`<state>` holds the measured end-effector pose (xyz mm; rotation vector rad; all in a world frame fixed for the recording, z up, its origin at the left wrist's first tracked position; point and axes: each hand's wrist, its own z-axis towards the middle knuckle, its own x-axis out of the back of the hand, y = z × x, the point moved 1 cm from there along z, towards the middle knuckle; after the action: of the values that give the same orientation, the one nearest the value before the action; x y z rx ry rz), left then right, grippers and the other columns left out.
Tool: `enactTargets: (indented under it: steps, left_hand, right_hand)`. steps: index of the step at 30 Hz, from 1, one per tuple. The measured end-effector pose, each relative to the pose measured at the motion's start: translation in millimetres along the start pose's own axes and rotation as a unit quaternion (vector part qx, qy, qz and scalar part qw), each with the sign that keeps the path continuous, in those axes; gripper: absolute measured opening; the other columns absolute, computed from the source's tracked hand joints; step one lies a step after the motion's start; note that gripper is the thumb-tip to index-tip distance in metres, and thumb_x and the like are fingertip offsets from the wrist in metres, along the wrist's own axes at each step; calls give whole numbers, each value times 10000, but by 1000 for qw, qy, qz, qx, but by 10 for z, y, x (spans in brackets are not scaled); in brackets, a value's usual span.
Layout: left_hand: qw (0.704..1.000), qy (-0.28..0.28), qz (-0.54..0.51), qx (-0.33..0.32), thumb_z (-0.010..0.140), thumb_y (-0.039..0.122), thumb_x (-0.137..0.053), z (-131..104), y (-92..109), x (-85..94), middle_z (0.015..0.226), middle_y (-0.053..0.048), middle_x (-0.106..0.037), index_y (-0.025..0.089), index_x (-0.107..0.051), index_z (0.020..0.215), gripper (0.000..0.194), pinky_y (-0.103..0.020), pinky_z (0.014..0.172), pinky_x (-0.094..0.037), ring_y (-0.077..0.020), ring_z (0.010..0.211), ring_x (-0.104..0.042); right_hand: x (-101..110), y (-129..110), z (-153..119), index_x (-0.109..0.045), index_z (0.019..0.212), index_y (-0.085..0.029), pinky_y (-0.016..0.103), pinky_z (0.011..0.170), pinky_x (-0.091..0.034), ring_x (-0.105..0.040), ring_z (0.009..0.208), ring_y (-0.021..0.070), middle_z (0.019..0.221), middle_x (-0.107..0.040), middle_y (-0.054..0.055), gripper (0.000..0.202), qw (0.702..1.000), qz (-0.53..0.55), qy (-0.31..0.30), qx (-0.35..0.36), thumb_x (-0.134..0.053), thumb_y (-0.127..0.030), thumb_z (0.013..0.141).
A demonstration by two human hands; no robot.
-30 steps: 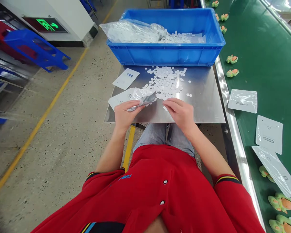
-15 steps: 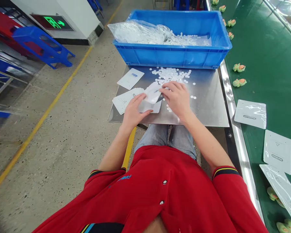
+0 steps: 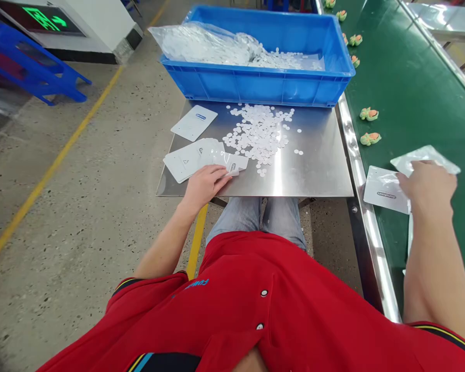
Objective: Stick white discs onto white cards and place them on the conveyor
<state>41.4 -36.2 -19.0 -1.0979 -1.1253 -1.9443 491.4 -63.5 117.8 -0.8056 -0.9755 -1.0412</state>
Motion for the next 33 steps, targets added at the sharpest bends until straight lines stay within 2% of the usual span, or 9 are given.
enactTargets:
  steps: [3, 7, 11, 17, 20, 23, 28, 30, 33]
  left_hand:
    - [998, 23, 45, 23, 1001, 283, -474, -6, -6, -39, 1046, -135, -737, 200, -689, 992, 231, -402, 860, -514, -289, 1002, -679]
    - [996, -1, 86, 38, 882, 128, -490, -25, 32, -32, 1020, -150, -717, 179, -651, 1022, 219, -421, 846, -516, -314, 1002, -669]
    - [998, 13, 47, 32, 922, 141, -468, -96, -1, 11, 1096, -122, -740, 193, -654, 1073, 246, -405, 890, -536, -283, 1038, -686]
    - [984, 165, -61, 37, 1026, 304, -481, -197, -63, 122, 1141, -87, -772, 222, -741, 1076, 277, -376, 1011, -539, -227, 1097, -712]
    - [972, 213, -86, 55, 1008, 344, -551, -170, -32, 167, 1083, -67, -788, 231, -780, 1034, 257, -379, 998, -555, -220, 1055, -724]
    - [958, 254, -116, 63, 961, 344, -641, -104, -2, 182, 985, -51, -801, 224, -802, 958, 201, -368, 933, -585, -212, 961, -740]
    - [948, 275, -144, 72, 916, 334, -711, -2, 23, 167, 938, -41, -810, 224, -812, 896, 150, -342, 869, -605, -197, 893, -750]
    - [947, 272, -158, 67, 913, 330, -718, 30, 50, 154, 950, -43, -811, 227, -814, 908, 141, -332, 852, -608, -195, 898, -750]
    - [953, 245, -171, 50, 925, 352, -710, 79, 133, 126, 967, -44, -809, 234, -813, 932, 157, -331, 849, -610, -195, 916, -750]
  right_hand:
    - [-507, -346, 89, -748, 1270, -236, 429, 862, -585, -658, 1172, 335, 1210, -715, 137, 424, 1000, 7, -19, -19, -430, -395, 1039]
    - [-1154, -604, 257, -689, 1329, -199, 458, 928, -566, -633, 1186, 331, 1312, -675, 146, 426, 997, 19, -59, -46, -424, -315, 1017]
    - [-1465, -669, 239, -649, 1350, -150, 509, 987, -524, -586, 1247, 356, 1431, -610, 170, 434, 996, -4, -77, -51, -417, -288, 1009]
    - [-1355, -827, -404, -654, 1331, -115, 468, 1029, -487, -585, 1256, 335, 1378, -654, 175, 430, 999, -7, -43, -32, -464, -362, 1035]
    - [-1322, -946, -682, -683, 1309, -148, 426, 1023, -466, -605, 1239, 305, 1353, -688, 144, 390, 1000, 2, -15, 11, -529, -374, 1031]
    - [-1374, -977, -813, -747, 1199, -212, 374, 944, -460, -674, 1105, 243, 1247, -756, 77, 267, 999, 11, 27, 45, -553, -287, 1032]
    - [-1366, -940, -785, -796, 988, -260, 333, 803, -468, -711, 875, 177, 1025, -810, 14, 202, 994, 72, 67, 48, -597, -269, 1018]
    - [-1283, -1012, -649, -800, 934, -262, 333, 773, -490, -712, 840, 178, 964, -805, 24, 212, 989, 113, 91, 32, -605, -291, 1013]
    - [-1151, -1259, -273, -807, 900, -268, 336, 766, -537, -715, 839, 193, 920, -784, 47, 219, 970, 180, 163, 4, -623, -329, 1001]
